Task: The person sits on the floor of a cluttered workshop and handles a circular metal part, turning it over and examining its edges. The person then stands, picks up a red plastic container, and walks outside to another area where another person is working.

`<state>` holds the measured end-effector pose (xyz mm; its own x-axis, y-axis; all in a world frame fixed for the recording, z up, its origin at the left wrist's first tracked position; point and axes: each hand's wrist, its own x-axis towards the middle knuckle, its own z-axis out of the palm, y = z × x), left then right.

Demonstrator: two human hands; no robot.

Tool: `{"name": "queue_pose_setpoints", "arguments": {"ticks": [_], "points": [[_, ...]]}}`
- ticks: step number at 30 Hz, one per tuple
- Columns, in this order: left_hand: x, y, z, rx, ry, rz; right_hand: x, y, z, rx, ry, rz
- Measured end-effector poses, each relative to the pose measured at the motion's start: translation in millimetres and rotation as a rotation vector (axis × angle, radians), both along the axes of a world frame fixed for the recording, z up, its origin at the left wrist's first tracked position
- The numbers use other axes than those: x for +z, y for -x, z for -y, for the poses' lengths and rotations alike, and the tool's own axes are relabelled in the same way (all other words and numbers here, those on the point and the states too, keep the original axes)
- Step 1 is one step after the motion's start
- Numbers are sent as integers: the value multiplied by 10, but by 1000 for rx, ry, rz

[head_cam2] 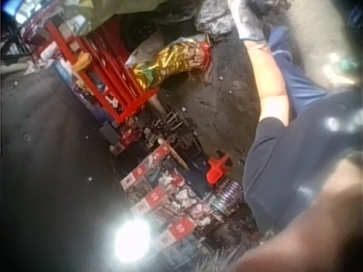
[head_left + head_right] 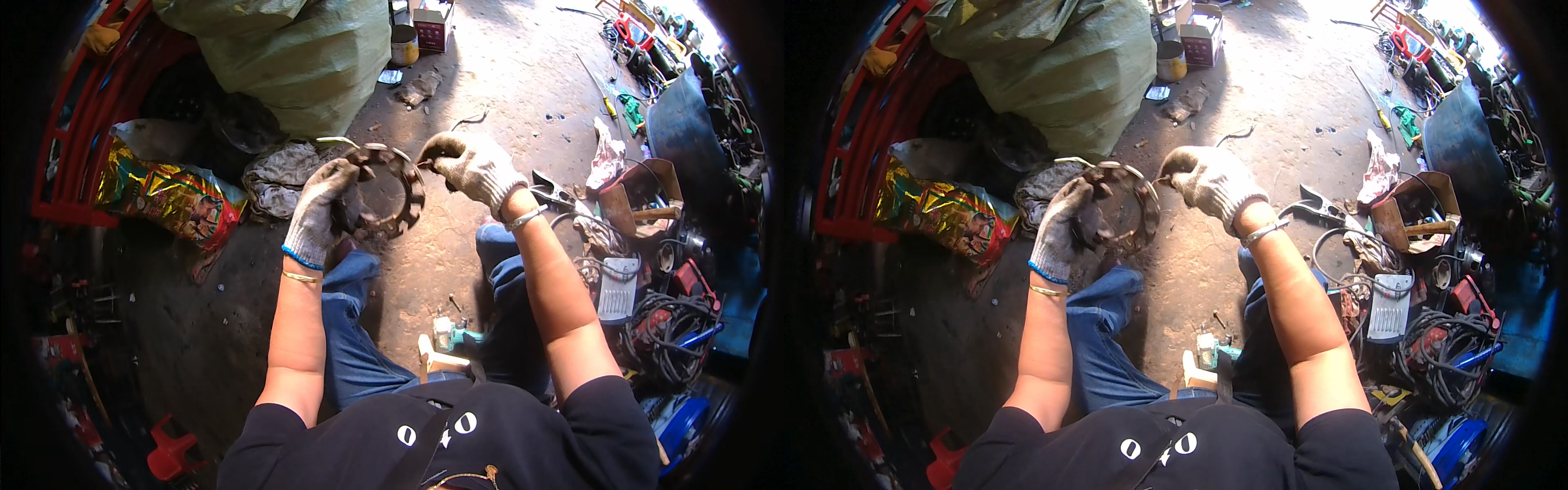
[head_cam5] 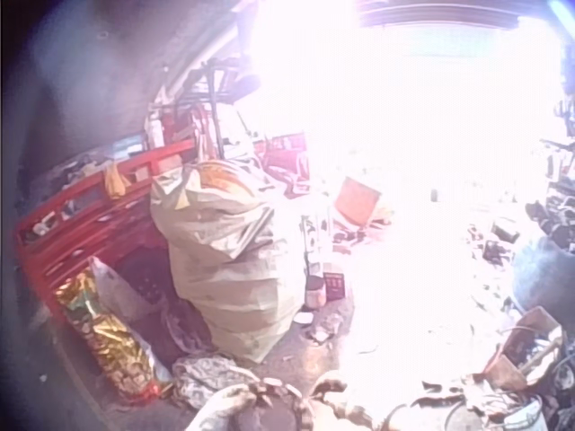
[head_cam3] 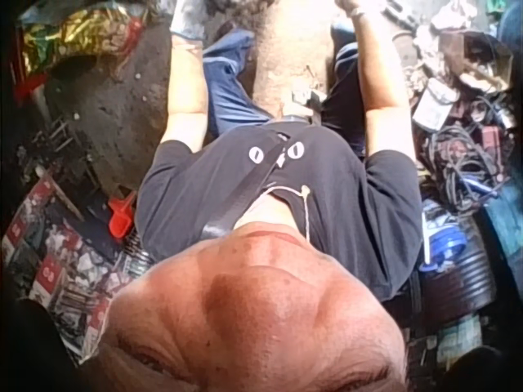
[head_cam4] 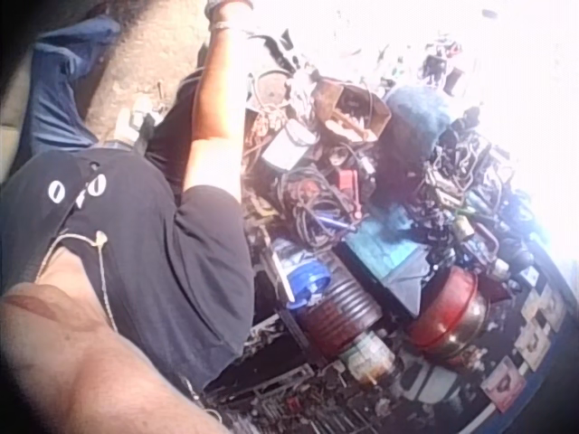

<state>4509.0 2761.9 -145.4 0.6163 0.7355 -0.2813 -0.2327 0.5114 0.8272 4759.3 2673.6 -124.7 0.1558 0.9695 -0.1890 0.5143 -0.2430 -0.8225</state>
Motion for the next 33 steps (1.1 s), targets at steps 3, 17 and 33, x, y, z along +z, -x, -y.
{"name": "queue_pose_setpoints", "arguments": {"ticks": [3,17,33], "points": [[-124,32,-138,347,272,112,20,-1,17,84,-20,-68],[1,-186,207,27,-46,-231,-283,-255,-127,-118,-201,436],[-95,-57,63,240,13,-83,-245,95,-102,98,-341,78]]}}
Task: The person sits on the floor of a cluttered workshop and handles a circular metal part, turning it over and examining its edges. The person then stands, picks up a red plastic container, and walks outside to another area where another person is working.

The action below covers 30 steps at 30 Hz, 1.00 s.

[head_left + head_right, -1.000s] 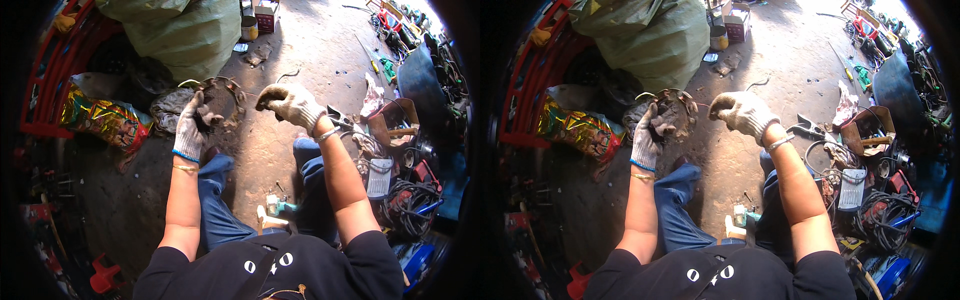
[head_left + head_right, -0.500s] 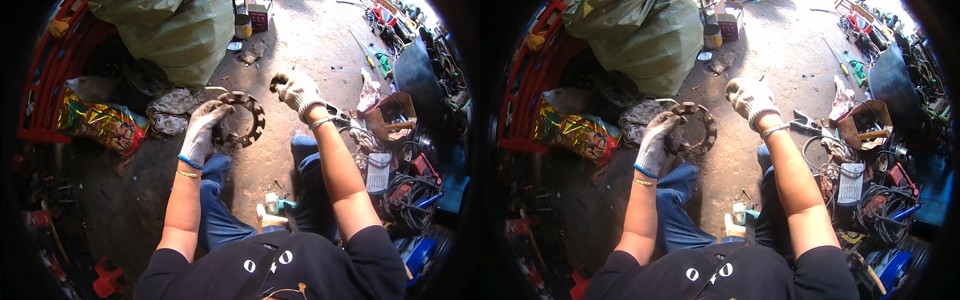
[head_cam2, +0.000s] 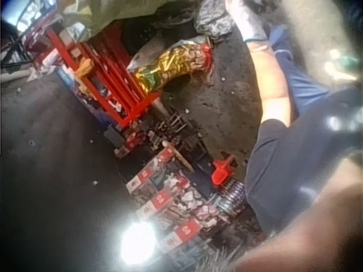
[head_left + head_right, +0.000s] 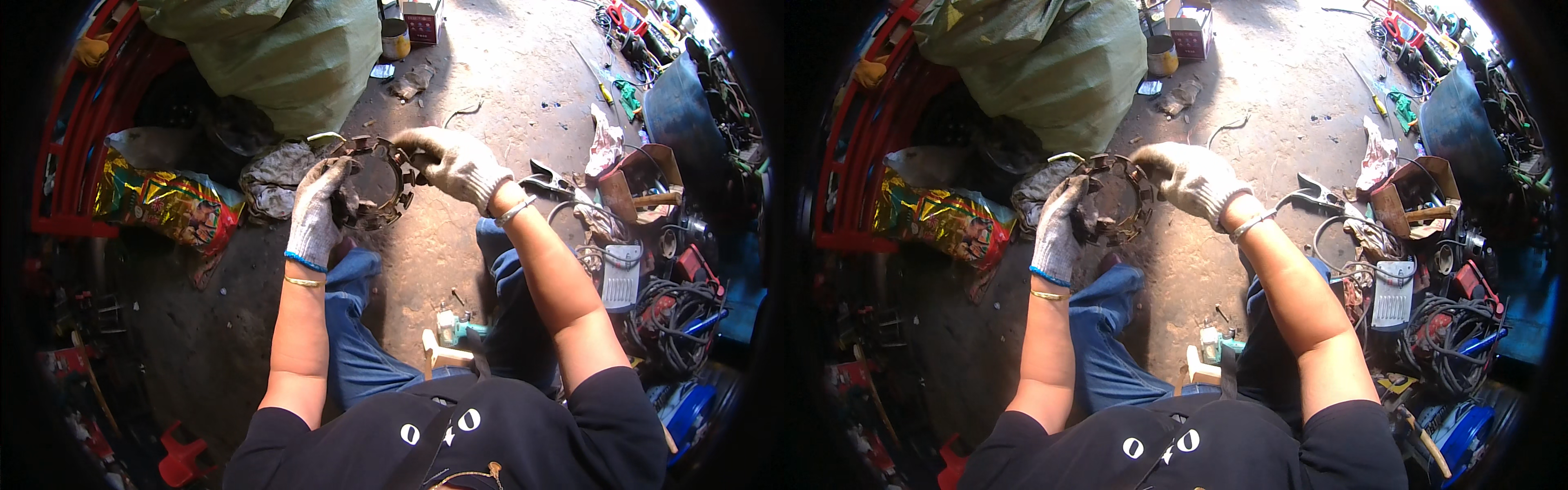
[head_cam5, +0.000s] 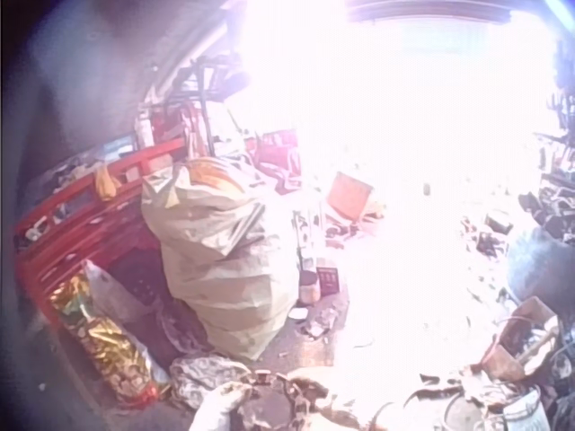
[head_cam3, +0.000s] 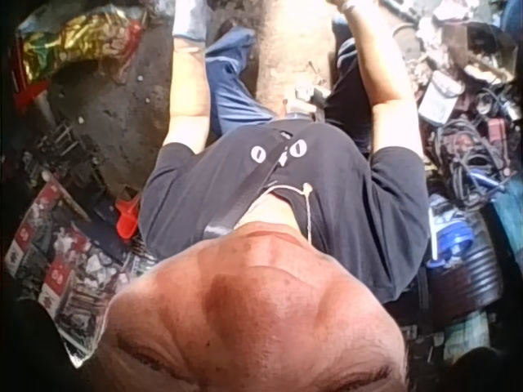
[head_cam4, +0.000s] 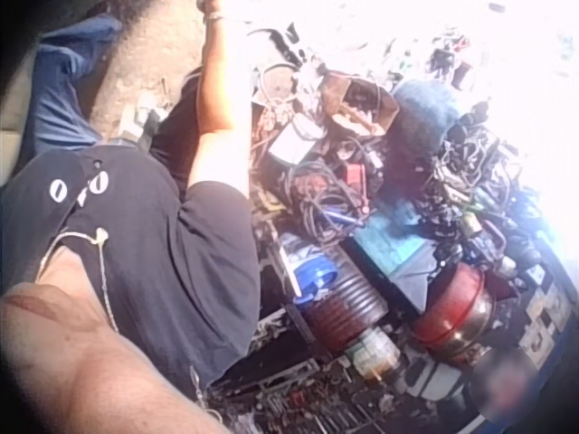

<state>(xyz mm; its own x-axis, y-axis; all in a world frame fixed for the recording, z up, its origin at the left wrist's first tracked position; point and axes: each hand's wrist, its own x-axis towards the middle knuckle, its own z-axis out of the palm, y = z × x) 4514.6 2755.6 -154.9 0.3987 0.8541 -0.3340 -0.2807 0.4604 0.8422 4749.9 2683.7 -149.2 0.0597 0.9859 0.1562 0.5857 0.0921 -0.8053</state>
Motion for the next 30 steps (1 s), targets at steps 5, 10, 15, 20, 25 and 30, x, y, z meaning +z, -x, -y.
{"name": "queue_pose_setpoints", "arguments": {"ticks": [5,10,15,20,25,30], "points": [[-83,29,-86,16,117,99,71,11,56,-44,-58,335],[-21,-83,36,20,158,-14,129,-59,56,-43,-364,267],[26,-149,154,-209,4,-168,106,-128,23,-185,32,203],[1,-94,67,-35,134,71,155,-149,58,-173,238,200],[53,-107,73,9,157,87,230,-175,107,-13,161,-50],[142,-148,187,-130,13,-85,161,-167,81,-173,87,-129]]}}
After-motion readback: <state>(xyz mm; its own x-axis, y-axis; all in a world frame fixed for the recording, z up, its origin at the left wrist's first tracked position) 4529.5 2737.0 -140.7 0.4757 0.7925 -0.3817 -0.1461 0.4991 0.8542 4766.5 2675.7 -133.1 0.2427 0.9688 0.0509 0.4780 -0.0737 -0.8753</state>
